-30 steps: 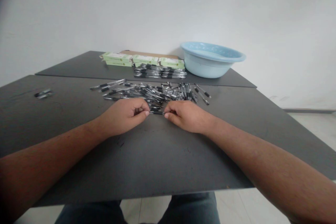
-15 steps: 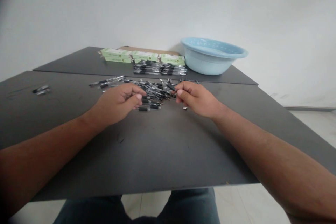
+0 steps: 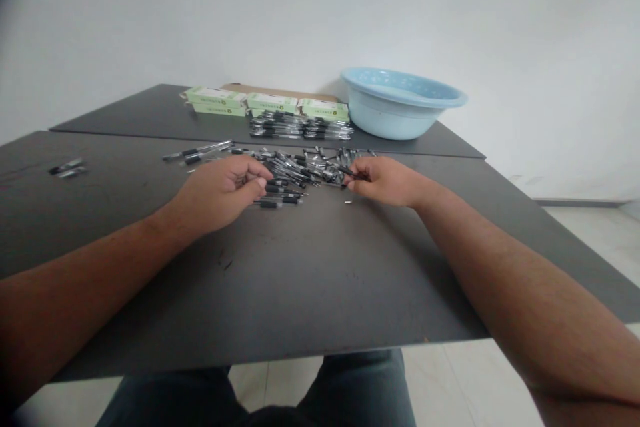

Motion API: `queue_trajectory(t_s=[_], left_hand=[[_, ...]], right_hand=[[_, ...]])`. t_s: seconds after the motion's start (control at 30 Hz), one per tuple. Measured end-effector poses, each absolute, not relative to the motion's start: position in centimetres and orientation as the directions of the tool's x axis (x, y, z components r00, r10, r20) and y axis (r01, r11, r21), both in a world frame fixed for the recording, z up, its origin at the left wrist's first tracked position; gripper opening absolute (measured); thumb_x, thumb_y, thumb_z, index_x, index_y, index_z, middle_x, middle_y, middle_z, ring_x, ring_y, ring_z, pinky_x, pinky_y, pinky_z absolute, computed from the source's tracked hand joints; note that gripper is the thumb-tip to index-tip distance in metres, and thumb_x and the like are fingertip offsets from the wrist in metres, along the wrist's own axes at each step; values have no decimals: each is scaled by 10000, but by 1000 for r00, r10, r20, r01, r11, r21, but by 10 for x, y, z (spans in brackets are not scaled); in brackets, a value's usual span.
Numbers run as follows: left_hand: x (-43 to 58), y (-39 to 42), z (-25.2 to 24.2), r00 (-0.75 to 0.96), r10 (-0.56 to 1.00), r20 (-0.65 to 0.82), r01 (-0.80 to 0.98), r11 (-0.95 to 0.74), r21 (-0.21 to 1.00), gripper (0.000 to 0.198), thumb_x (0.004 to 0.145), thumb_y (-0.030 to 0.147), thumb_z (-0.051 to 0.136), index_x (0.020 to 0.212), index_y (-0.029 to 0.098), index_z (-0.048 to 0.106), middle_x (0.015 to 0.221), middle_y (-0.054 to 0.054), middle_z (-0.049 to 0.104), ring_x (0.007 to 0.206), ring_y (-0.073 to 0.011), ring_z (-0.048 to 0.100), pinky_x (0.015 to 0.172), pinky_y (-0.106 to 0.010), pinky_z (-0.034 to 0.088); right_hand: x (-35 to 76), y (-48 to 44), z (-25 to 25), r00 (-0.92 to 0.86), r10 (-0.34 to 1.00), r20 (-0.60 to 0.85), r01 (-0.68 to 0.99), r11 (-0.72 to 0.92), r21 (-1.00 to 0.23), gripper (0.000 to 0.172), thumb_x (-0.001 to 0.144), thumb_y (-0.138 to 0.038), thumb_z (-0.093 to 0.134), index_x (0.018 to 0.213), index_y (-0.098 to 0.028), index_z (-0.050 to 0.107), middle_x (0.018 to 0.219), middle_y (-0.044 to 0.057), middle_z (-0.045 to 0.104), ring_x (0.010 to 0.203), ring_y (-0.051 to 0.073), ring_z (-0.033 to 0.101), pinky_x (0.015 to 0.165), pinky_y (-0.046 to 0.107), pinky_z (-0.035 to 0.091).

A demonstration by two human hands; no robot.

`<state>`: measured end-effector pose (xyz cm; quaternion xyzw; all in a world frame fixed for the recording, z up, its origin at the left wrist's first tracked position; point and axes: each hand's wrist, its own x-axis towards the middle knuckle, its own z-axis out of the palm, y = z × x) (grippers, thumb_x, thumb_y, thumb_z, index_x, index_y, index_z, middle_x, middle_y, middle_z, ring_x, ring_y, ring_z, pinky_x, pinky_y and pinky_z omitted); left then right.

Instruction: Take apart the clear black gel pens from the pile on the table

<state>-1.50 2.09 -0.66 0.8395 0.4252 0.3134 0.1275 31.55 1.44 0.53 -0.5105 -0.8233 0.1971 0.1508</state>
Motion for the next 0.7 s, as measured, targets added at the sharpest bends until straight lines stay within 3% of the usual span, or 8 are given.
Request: queue_trajectory(t_s=[0.2, 0.37, 0.53, 0.7], left_hand=[[-14, 19, -9, 479, 773, 416, 632, -632, 448, 165, 862, 278, 613, 964, 200, 716, 774, -2, 724, 688, -163, 645, 639, -274, 428], [-13, 18, -12, 508, 756, 413, 605, -655, 453, 172, 871, 279, 602, 977, 200, 712, 810, -2, 735, 722, -164, 658, 654, -273, 433], [-12, 17, -14, 531, 740, 412, 581, -672, 458, 156, 888, 274, 582, 943, 195, 706, 770, 12, 717, 699, -150, 645, 660, -267, 434], [-12, 16, -15, 536, 734, 417, 565, -679, 469, 140, 887, 255, 590, 944, 196, 703, 760, 20, 707, 684, -137, 638, 645, -257, 426]], right_hand=[[318, 15, 6, -431, 902, 8, 828, 399, -395, 212, 840, -325, 615, 996, -208, 699, 919, 4, 738, 828, 205, 656, 742, 302, 469], [312, 13, 8, -351, 930, 105, 867, 365, -338, 166, 848, -329, 604, 935, -208, 677, 824, -2, 704, 759, 189, 631, 690, 292, 434], [311, 36, 11, -213, 961, 175, 924, 256, -284, 228, 889, -375, 558, 931, -193, 690, 704, 4, 663, 643, 170, 579, 605, 292, 386], [310, 84, 10, -228, 962, 153, 950, 254, -179, 243, 852, -328, 604, 989, -178, 737, 816, 43, 731, 719, 195, 628, 655, 303, 420]])
